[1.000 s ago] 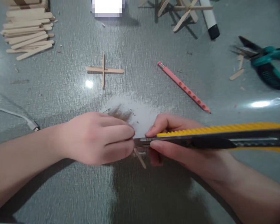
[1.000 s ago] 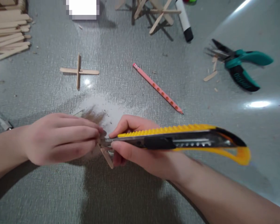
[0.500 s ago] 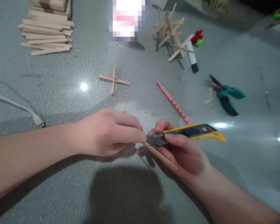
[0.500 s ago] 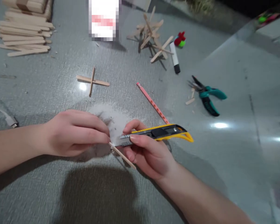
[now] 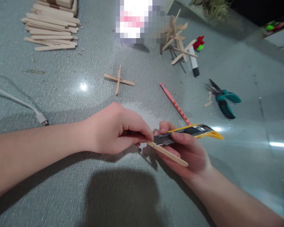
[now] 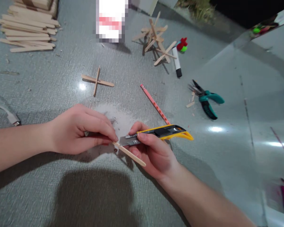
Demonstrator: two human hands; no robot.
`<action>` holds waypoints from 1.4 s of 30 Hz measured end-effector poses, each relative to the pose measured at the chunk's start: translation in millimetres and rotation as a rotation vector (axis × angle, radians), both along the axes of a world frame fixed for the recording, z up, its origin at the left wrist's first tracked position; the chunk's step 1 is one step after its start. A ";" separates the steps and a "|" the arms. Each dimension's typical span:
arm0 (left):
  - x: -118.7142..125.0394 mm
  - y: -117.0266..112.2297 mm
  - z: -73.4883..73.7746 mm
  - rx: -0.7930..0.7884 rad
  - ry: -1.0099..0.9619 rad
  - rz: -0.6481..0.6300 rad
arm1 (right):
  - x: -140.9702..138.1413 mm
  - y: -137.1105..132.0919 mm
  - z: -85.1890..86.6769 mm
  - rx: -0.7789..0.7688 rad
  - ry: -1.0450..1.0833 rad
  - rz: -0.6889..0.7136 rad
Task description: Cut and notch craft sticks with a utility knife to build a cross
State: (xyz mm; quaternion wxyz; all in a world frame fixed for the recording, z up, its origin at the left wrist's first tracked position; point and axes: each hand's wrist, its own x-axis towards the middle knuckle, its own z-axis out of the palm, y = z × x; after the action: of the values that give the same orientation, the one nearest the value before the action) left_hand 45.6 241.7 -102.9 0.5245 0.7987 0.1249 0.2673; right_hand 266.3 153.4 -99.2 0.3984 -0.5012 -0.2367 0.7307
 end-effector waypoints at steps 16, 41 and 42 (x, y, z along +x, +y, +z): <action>-3.9 7.2 -5.0 0.312 0.043 -0.111 | 3.3 -9.4 -4.7 0.178 0.055 0.102; -4.5 -0.4 2.4 0.618 0.305 0.027 | 1.5 -22.1 1.4 0.551 -0.726 -0.213; -4.1 -3.3 3.0 0.583 0.327 0.056 | 1.6 -21.1 -1.0 0.551 -0.702 -0.245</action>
State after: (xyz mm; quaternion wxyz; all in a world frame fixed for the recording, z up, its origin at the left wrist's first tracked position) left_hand 41.4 238.3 -100.0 0.2394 0.9437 0.1475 0.1741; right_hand 268.0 132.3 -100.2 0.4960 -0.6181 -0.4815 0.3743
